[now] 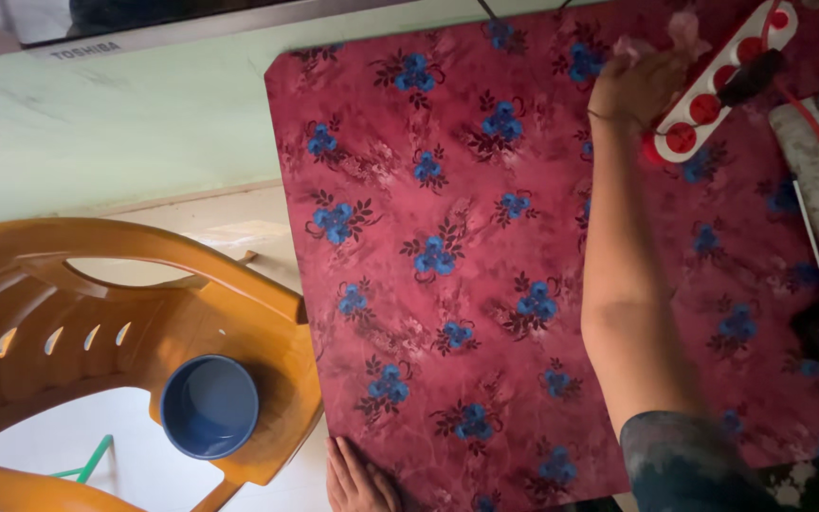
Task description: The person repeatedly wipes a floral-patterned table surface with a pink cloth. They dip the cloth into a blue bowl of water on a yellow chair, wring it out, and continue wiping the table in circular and back-and-forth motions.
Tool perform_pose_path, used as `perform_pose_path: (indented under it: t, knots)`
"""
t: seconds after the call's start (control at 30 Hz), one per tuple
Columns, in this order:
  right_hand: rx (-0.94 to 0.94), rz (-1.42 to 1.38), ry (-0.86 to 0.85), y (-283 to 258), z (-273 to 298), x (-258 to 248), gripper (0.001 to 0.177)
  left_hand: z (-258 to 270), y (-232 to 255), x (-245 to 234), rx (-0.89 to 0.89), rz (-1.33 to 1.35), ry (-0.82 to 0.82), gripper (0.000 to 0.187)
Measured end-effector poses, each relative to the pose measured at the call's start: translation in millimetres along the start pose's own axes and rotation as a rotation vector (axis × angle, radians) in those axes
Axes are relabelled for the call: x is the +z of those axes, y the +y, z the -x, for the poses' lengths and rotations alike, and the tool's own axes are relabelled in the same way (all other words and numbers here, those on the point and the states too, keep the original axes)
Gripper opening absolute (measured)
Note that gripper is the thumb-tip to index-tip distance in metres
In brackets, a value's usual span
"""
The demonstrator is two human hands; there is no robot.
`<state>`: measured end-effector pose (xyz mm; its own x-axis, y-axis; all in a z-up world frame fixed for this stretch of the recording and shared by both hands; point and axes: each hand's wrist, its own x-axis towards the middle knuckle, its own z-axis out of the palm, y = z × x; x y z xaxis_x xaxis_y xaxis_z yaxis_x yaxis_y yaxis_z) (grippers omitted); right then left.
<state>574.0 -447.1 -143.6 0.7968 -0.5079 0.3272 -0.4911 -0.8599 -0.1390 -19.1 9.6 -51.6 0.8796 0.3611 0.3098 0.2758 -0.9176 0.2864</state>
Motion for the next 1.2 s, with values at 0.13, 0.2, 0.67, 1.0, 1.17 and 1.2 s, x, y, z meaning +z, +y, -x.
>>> perform_pose_path:
  t: [0.13,0.2,0.67,1.0,1.17,1.2]
  knots:
    - [-0.069,-0.121,0.053,-7.5,51.5,-43.0,0.070,-10.0,11.9,-10.4,-0.042,-0.003,-0.058,0.061]
    - [-0.136,-0.136,-0.021,-7.3,75.6,-75.2,0.069,-17.1,17.2,-12.7,-0.048,0.012,-0.037,0.060]
    - [-0.004,0.054,-0.221,55.2,305.1,-239.3,0.075,-21.2,19.7,-27.5,-0.048,0.029,-0.154,0.061]
    - [-0.406,-0.090,-0.199,18.7,156.8,-156.3,0.066,-19.1,18.9,-21.3,-0.068,0.024,-0.108,0.061]
    - [-0.526,-0.192,-0.137,36.6,22.9,-61.8,0.049,-11.7,14.8,-24.1,-0.073,0.041,-0.171,0.062]
    - [-0.434,-0.171,-0.243,44.6,0.3,-48.5,0.036,-7.7,13.1,-25.8,-0.076,0.028,-0.192,0.061]
